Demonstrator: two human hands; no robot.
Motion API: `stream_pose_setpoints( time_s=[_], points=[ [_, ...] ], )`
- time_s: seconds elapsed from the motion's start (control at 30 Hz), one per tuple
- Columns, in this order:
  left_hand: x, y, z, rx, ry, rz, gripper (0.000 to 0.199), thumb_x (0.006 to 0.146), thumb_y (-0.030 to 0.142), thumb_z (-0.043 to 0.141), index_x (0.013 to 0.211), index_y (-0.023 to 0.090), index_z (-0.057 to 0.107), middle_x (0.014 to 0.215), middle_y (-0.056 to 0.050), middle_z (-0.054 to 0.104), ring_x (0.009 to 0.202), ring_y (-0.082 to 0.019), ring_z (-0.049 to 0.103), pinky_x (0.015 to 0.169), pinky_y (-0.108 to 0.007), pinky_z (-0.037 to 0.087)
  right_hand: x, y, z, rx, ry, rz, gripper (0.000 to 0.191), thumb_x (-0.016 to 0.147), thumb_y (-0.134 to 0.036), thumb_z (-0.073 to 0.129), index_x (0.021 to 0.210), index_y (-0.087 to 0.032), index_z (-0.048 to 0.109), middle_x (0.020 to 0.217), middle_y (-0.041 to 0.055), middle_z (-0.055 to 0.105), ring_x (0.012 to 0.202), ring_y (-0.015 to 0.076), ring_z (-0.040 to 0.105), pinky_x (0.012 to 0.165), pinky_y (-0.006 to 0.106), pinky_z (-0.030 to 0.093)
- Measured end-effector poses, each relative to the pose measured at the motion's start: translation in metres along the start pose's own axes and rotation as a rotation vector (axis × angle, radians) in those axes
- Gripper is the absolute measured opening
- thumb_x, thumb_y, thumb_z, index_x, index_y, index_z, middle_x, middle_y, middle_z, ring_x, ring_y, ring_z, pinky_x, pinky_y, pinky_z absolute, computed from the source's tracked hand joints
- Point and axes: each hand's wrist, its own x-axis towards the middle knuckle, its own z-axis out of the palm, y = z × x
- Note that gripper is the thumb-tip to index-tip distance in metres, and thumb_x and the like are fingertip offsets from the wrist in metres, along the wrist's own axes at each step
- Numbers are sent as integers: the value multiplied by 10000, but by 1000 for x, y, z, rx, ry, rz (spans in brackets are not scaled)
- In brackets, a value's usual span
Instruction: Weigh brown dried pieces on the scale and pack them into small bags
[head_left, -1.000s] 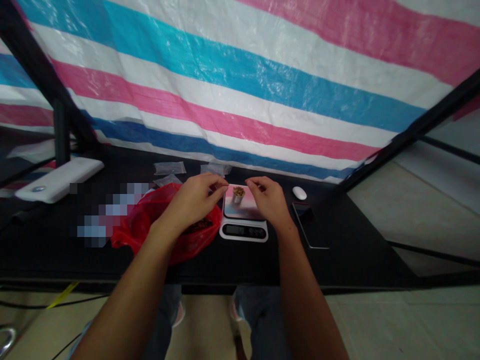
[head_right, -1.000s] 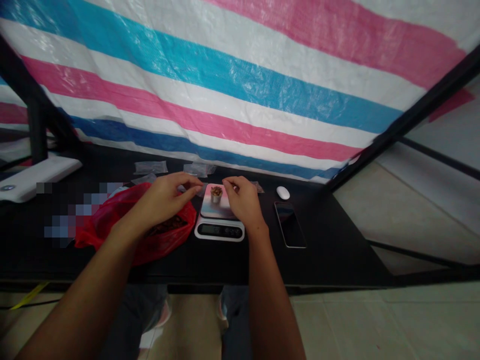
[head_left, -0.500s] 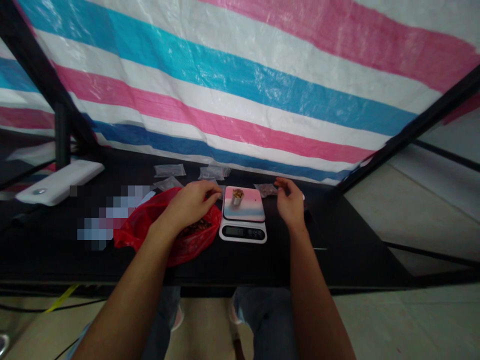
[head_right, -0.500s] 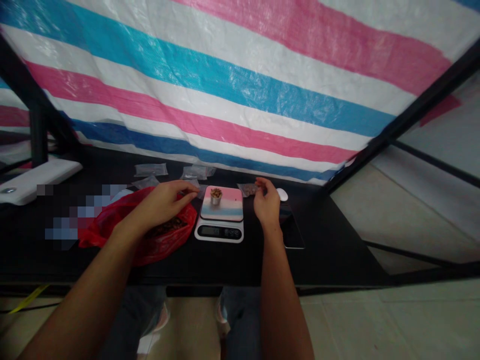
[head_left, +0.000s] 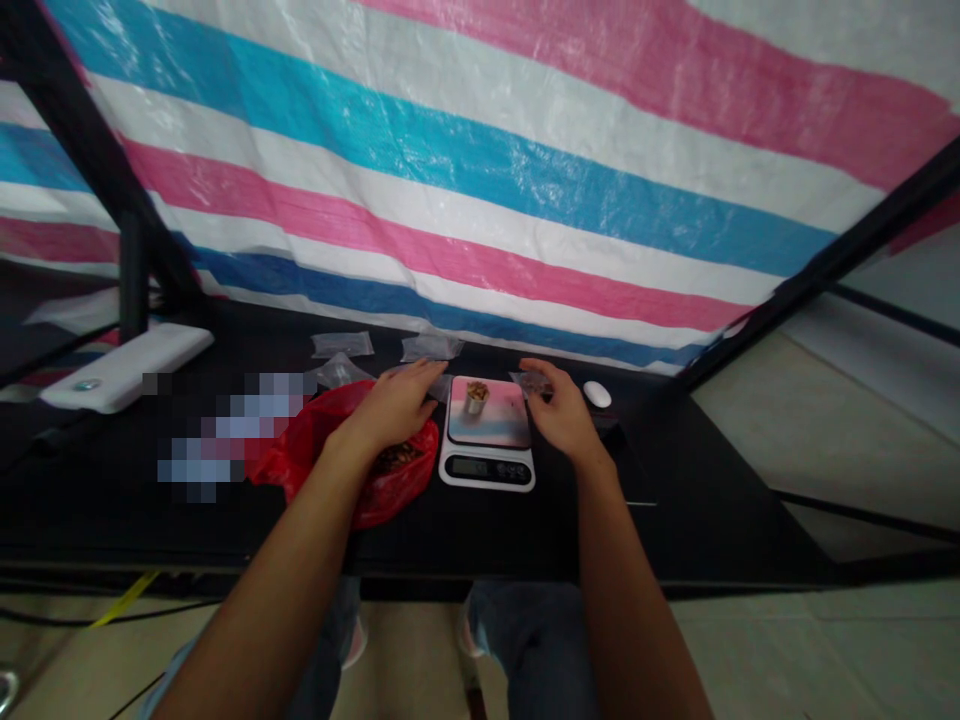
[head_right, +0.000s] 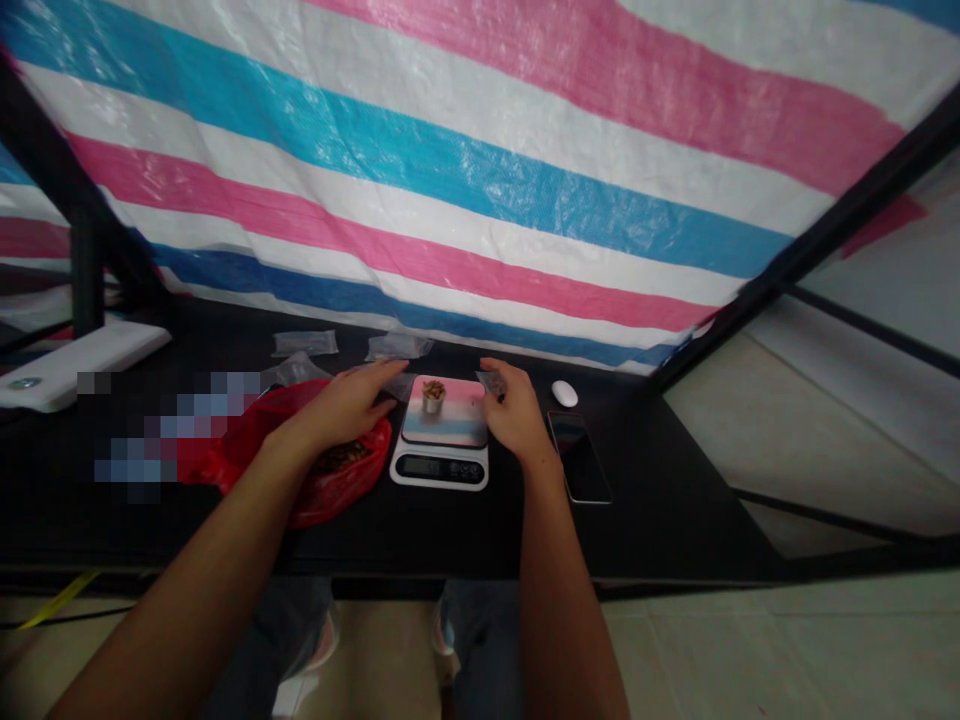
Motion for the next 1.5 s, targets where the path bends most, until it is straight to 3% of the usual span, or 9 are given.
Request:
stream_pose_setpoints(
  time_s=[0.17,0.3,0.4,0.57,0.7,0.87,1.1,1.23,1.5],
  points=[
    [-4,1,-6,114,-28,-74,569,989,302,563,1549,203,566,1546,-181,624,1390,-385,609,1126,-563,493,-4,-25,10,57,-70,13,529,805,-108,551,1305,-188,707,1370,124,732,1309,278,651,1163,493,473],
    [-8,-5,-11,139,33,-118,695,944,277,579,1625,196,463,1653,-189,500,1465,-385,534,1169,-545,460,-6,-26,11,59,-71,17,474,823,-128,553,1265,-185,717,1360,126,739,1295,278,662,1145,498,482],
    [-6,-11,-9,114,52,-189,708,996,387,533,1647,135,412,1676,-224,458,1507,-412,486,1198,-564,426,-6,-25,13,70,-57,15,457,825,-138,561,1247,-192,727,1350,119,747,1288,280,668,1138,499,489],
    [-3,-21,-5,80,24,-232,664,1017,442,543,1603,133,493,1519,-213,638,1385,-422,607,1137,-546,485,-6,-25,17,78,-52,-11,445,813,-124,569,1213,-184,753,1306,124,767,1252,287,690,1129,498,509],
    [-4,-24,-11,-25,203,-159,686,935,426,690,1544,139,562,1476,-204,666,1351,-418,621,1139,-572,482,-8,-25,17,103,-61,-5,462,817,-125,584,1243,-197,747,1324,118,756,1255,284,686,1088,477,543],
    [-10,-11,-24,-272,349,87,833,830,381,825,1567,153,510,1391,-156,693,1253,-315,677,1126,-475,525,-11,-29,17,155,-135,-1,456,848,-229,706,1301,-185,715,1344,144,742,1229,289,695,1078,482,546],
    [-12,9,-10,-258,162,146,787,824,279,824,1551,180,541,1546,-172,603,1397,-342,611,1191,-489,491,-8,-38,31,360,-224,30,307,828,-259,796,1116,-157,771,1152,131,806,1049,246,766,971,395,601],
    [-8,8,-2,-251,149,130,797,816,282,827,1551,166,541,1553,-172,618,1415,-330,608,1204,-468,480,-6,-37,35,361,-229,30,235,834,-216,783,1062,-160,782,1097,119,821,992,236,776,937,388,609],
    [-7,17,-9,-319,161,151,816,808,321,832,1552,158,540,1547,-174,625,1392,-326,627,1191,-485,489,-7,-45,26,268,-208,-92,242,850,-218,775,1089,-178,771,1111,106,815,1041,249,760,973,408,579]
  ],
)
